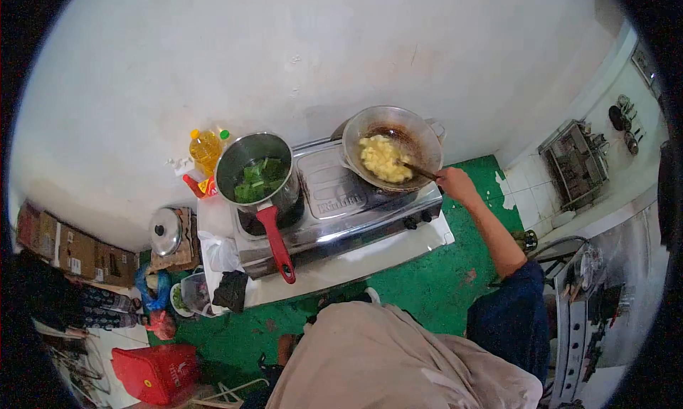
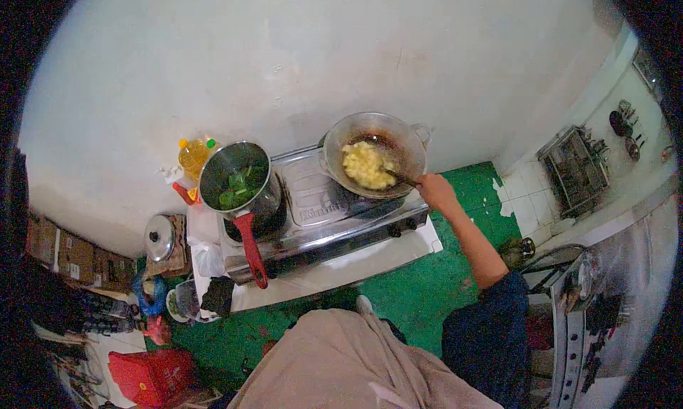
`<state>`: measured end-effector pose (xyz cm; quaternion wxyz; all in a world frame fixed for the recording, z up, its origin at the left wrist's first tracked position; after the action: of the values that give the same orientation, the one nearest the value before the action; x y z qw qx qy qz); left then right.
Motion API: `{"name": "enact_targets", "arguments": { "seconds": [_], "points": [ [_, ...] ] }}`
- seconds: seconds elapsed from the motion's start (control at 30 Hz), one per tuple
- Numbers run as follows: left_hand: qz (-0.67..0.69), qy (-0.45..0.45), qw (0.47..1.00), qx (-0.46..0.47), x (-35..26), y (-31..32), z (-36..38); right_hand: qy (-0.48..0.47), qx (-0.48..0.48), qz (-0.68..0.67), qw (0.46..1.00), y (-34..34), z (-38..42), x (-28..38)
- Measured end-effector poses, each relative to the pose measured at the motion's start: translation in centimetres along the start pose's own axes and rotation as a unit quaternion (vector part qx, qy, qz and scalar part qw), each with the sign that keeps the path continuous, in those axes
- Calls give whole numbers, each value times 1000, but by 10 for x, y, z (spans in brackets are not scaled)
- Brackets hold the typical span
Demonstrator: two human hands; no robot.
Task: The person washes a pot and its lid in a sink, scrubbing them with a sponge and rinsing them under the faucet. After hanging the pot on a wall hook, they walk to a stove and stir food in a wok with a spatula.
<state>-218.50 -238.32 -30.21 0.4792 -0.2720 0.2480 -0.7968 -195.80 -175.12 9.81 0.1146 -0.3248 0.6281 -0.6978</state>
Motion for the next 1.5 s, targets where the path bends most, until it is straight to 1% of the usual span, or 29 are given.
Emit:
{"name": "enact_targets", "arguments": {
  "seconds": [0.07, 0.17, 0.27, 0.3, 0.33, 0.37, 0.4, 0.43, 0.47, 0.5, 0.57, 0.67, 0.7, 0.77, 0.87, 0.97, 1.07, 1.17, 1.23, 1.27, 1.3, 1.37, 1.47, 1.5],
  "points": [
    [-1, -9, 1000, 4, -2, 2, -4, -28, 32, -63, 997, -9, 5, 6],
    [-1, -22, 1000, 10, 1, 1, -3, 58, 72, -139, 986, -22, 16, 6],
    [1, -38, 999, 18, 2, -1, 3, 41, 2, -65, 997, -49, 34, 27],
    [1, -43, 999, 21, -3, 14, -13, 25, -27, -21, 999, -59, 38, 36],
    [1, -43, 999, 22, 3, 22, -44, 10, -57, 23, 998, -68, 42, 45],
    [-42, 190, 980, -41, -19, 21, -58, -4, -86, 67, 994, -73, 45, 50],
    [-83, 412, 902, -102, -39, 21, -47, -10, -97, 114, 989, -74, 44, 51],
    [-85, 413, 901, -102, -37, 20, -41, -16, -108, 161, 981, -76, 41, 52],
    [81, 442, 879, -160, -30, 16, -40, -23, -119, 207, 971, -77, 38, 52],
    [245, 457, 828, -213, -18, 11, -37, -28, -132, 231, 964, -78, 33, 51],
    [236, 458, 827, -226, -13, 18, -37, -40, -158, 278, 947, -75, 21, 47],
    [211, 456, 823, -266, -1, 19, -23, -31, -89, 286, 953, -64, 6, 35],
    [203, 455, 821, -279, 2, 23, -18, -30, -68, 268, 960, -60, 4, 33],
    [187, 449, 819, -304, -13, 23, -25, -30, -24, 233, 972, -49, 2, 29],
    [158, 444, 814, -339, -11, 23, -16, -1, 10, 153, 988, -27, -7, 16],
    [128, 444, 805, -373, -16, 21, -14, -22, 90, -38, 995, -7, -12, 15],
    [94, 442, 793, -408, -23, 16, -19, 120, 136, -171, 969, -1, -4, 20],
    [62, 437, 782, -441, -21, 10, -21, 133, 93, -214, 963, -13, 5, 29],
    [41, 434, 773, -460, -13, 6, -17, 40, 17, -93, 995, -25, 8, 31],
    [31, 433, 769, -469, -15, 6, -14, -6, -21, -31, 999, -31, 10, 34],
    [20, 433, 764, -478, -16, 3, -8, -13, -41, 10, 999, -38, 14, 40],
    [-7, 431, 795, -426, -17, 15, -21, -25, -82, 91, 992, -57, 23, 61],
    [-48, 430, 833, -346, -20, 23, -27, -24, -123, 192, 973, -65, 20, 57],
    [-62, 428, 843, -319, -22, 24, -29, -20, -137, 199, 970, -63, 16, 51]
  ]
}}
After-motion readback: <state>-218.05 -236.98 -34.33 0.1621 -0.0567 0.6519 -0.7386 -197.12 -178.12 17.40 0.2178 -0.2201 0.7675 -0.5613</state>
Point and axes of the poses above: each hand's wrist, its own z-axis away from the middle knuckle, its own y-axis out of the palm, x = y × z, the point moved 6 cm from there along -z, towards the middle knuckle, and after that the axes turned 11 degrees about -z, right-handed, at the moved point
